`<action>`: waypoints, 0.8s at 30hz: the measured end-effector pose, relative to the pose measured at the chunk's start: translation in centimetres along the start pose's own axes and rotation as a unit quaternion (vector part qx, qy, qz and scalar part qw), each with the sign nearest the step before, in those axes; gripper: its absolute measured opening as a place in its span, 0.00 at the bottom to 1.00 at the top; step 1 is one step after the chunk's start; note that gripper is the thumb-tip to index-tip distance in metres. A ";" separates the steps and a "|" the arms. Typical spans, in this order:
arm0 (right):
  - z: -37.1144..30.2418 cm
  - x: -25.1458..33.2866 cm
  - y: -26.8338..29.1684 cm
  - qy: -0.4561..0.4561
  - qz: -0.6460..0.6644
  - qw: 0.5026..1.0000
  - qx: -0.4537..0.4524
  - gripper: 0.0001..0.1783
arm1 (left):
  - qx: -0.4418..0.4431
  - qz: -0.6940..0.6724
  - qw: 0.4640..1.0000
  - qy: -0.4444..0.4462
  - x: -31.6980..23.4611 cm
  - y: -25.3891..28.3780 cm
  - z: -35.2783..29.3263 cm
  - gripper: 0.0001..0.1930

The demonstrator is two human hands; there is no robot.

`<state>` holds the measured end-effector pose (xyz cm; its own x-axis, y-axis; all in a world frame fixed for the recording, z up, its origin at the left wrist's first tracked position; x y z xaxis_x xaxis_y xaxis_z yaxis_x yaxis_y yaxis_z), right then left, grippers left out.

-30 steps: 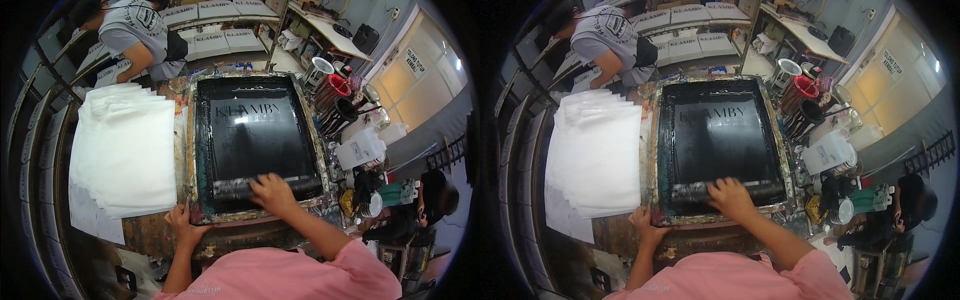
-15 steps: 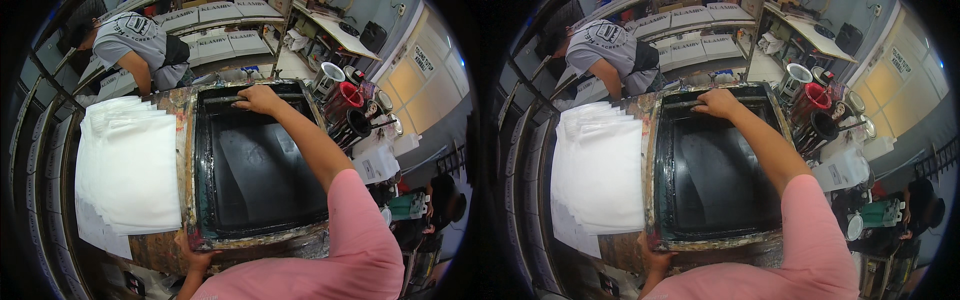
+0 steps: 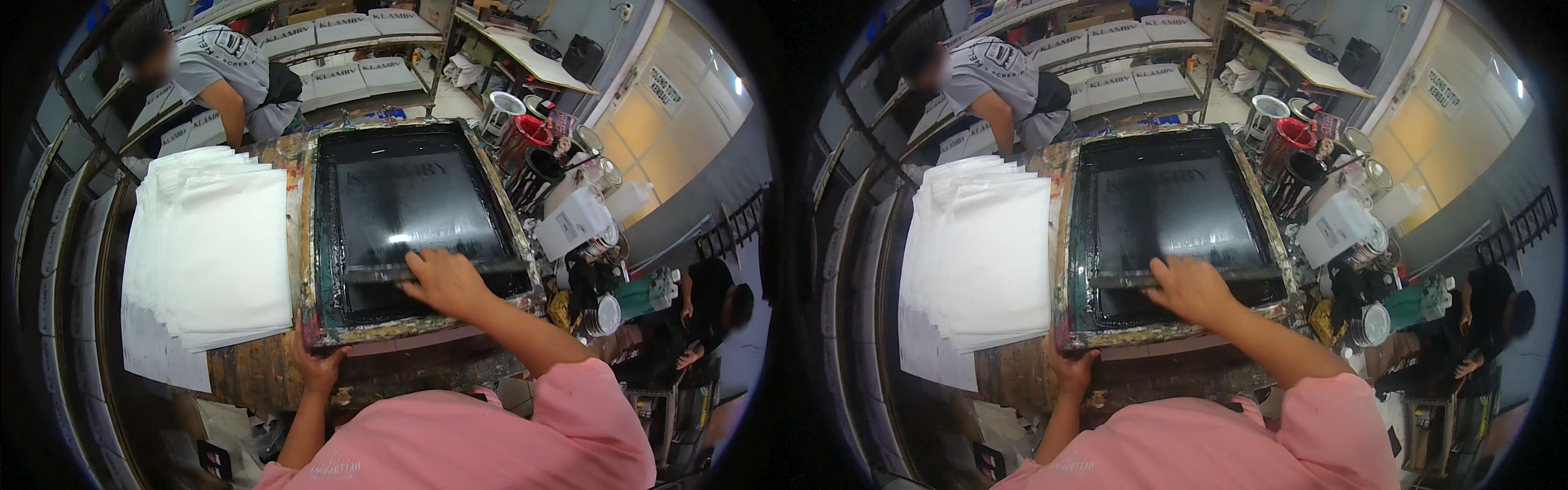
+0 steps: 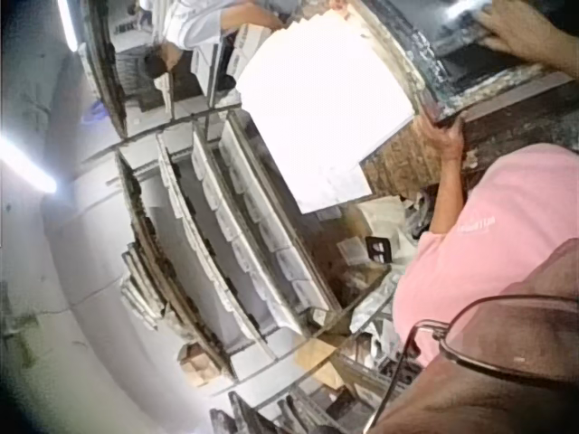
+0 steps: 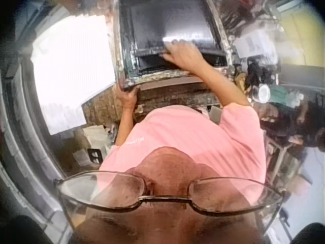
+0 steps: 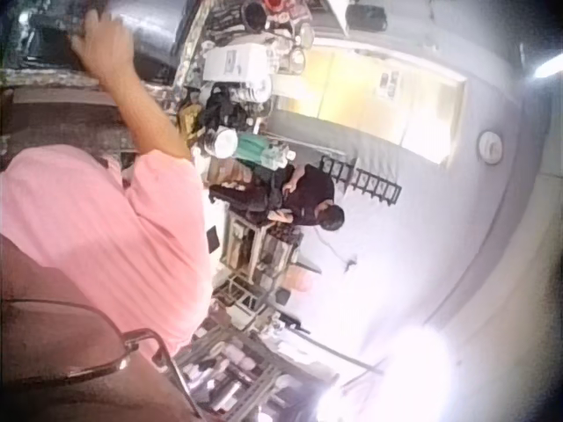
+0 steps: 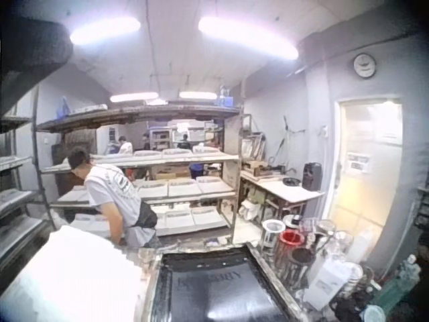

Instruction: The person repeatedly places white paper sheets under a screen printing frame, applies ink with a squeegee, and removes the printed sheets. The process is repeated continuously throughout the clip.

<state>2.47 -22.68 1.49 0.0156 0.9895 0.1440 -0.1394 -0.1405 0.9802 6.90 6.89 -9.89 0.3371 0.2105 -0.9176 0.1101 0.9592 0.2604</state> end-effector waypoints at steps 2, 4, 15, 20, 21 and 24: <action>-3.0 2.2 3.3 -0.008 0.029 0.999 0.025 0.26 | -0.014 -0.120 0.992 0.040 -1.9 -0.4 1.0 0.59; -3.4 4.0 9.0 0.026 0.022 0.998 -0.047 0.24 | -0.021 -0.216 0.976 -0.007 -6.1 -0.5 3.0 0.54; 8.4 2.1 28.3 0.067 -0.088 0.923 -0.367 0.23 | -0.010 -0.153 0.987 -0.056 -4.6 -9.3 27.9 0.14; 10.7 3.6 31.8 0.122 -0.100 0.913 -0.375 0.24 | 0.092 0.177 0.949 -0.243 3.0 -20.0 34.2 0.12; 11.0 3.9 32.5 0.134 -0.102 0.908 -0.384 0.23 | 0.109 0.168 0.947 -0.251 4.0 -21.3 34.7 0.12; 11.9 1.0 32.3 0.018 -0.101 0.940 -0.325 0.35 | 0.117 0.192 0.941 -0.252 5.2 -22.7 35.1 0.10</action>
<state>9.78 -26.64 34.90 0.0743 0.9958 -0.0526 -0.7138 0.0900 0.6945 38.98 -20.47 -10.02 0.7883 0.3602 -0.4989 0.0723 0.7510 0.6564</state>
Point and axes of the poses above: each hand's wrist, its own z-axis towards the middle knuckle, its own y-axis out of the back of the hand, x = y × z, the point moved 10 cm from there along z, towards the middle knuckle, and after that the axes turned 1 degree about -x, right-handed, at the moved point
